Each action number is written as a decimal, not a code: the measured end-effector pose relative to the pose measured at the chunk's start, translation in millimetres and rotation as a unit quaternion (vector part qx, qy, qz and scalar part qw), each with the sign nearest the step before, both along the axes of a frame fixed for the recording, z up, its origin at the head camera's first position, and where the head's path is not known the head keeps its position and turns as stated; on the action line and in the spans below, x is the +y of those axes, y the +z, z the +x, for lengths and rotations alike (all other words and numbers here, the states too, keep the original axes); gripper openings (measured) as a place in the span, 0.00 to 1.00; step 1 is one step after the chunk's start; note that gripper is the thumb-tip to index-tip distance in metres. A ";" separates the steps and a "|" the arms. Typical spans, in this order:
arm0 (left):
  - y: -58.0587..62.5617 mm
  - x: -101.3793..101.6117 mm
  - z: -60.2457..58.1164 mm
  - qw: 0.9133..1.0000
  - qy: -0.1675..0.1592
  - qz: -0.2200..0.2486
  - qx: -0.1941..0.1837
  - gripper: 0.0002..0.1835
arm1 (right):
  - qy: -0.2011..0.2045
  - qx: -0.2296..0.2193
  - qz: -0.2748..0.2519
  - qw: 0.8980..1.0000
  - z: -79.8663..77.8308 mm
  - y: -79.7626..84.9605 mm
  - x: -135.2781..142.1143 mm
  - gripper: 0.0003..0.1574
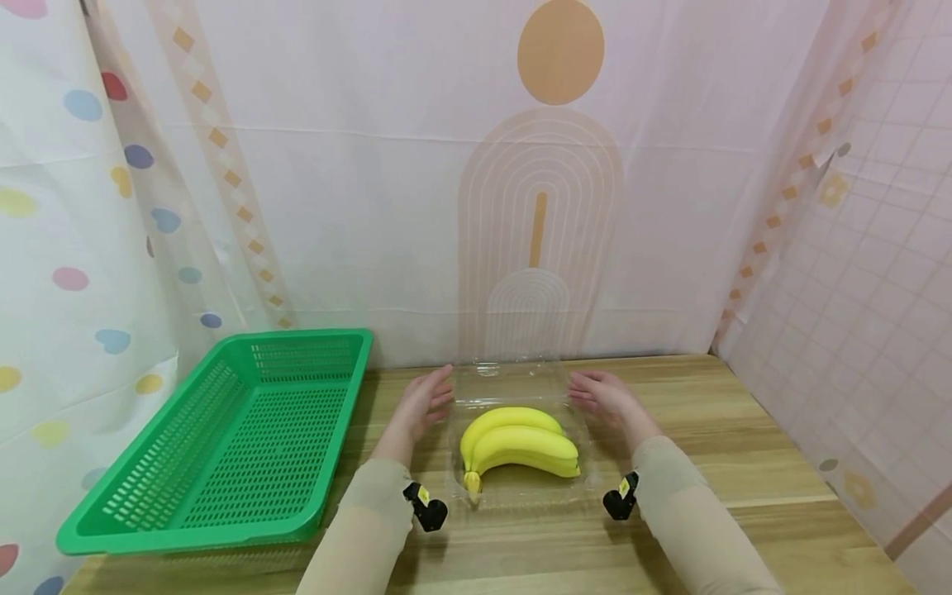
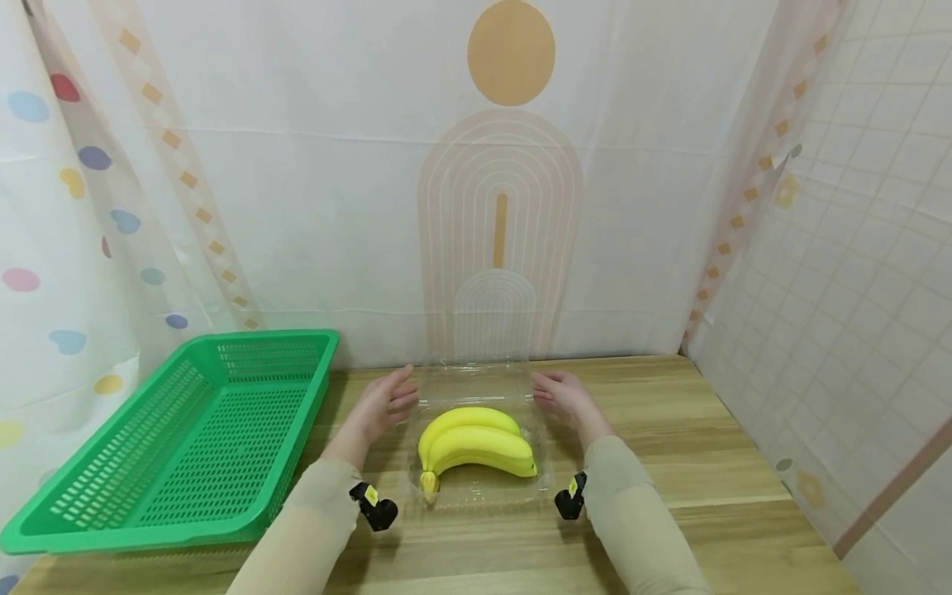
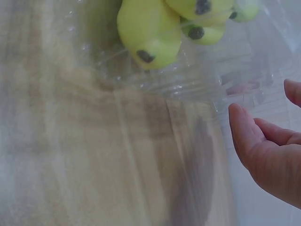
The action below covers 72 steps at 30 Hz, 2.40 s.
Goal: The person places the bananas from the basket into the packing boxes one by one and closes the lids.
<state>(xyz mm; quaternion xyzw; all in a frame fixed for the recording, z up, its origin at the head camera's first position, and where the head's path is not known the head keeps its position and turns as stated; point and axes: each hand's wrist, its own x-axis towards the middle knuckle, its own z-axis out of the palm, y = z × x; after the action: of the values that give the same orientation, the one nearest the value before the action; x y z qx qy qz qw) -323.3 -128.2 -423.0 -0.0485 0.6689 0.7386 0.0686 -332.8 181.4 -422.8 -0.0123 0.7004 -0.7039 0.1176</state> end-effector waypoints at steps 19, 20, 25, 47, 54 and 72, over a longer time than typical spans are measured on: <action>11.2 5.1 -8.6 0.995 0.044 -0.013 0.092 0.23 | -0.027 0.076 0.025 0.996 0.3 15.6 -2.4 0.29; 11.5 4.9 -8.7 0.994 0.046 -0.019 0.098 0.22 | -0.029 0.081 0.029 0.996 0.7 16.6 -2.5 0.29; 12.6 4.2 -6.9 0.990 0.056 -0.035 0.124 0.21 | -0.049 0.099 0.030 0.993 3.0 19.7 -2.4 0.27; 8.1 -1.1 7.7 0.966 0.070 -0.103 0.227 0.08 | -0.031 0.187 0.064 0.980 11.8 15.5 8.7 0.15; 5.4 -6.1 12.6 0.952 0.063 -0.139 0.264 0.05 | -0.023 0.231 0.118 0.966 13.1 14.6 12.1 0.10; -1.6 -13.9 21.2 0.915 0.007 -0.208 0.345 0.06 | 0.008 0.285 0.169 0.943 23.6 15.9 18.0 0.05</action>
<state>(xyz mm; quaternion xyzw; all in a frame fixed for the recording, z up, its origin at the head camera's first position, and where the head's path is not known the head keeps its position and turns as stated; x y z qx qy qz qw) -302.2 -142.1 -424.5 0.1912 0.7894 0.5537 -0.1836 -309.2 199.3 -406.9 -0.1985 0.8132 -0.5410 -0.0810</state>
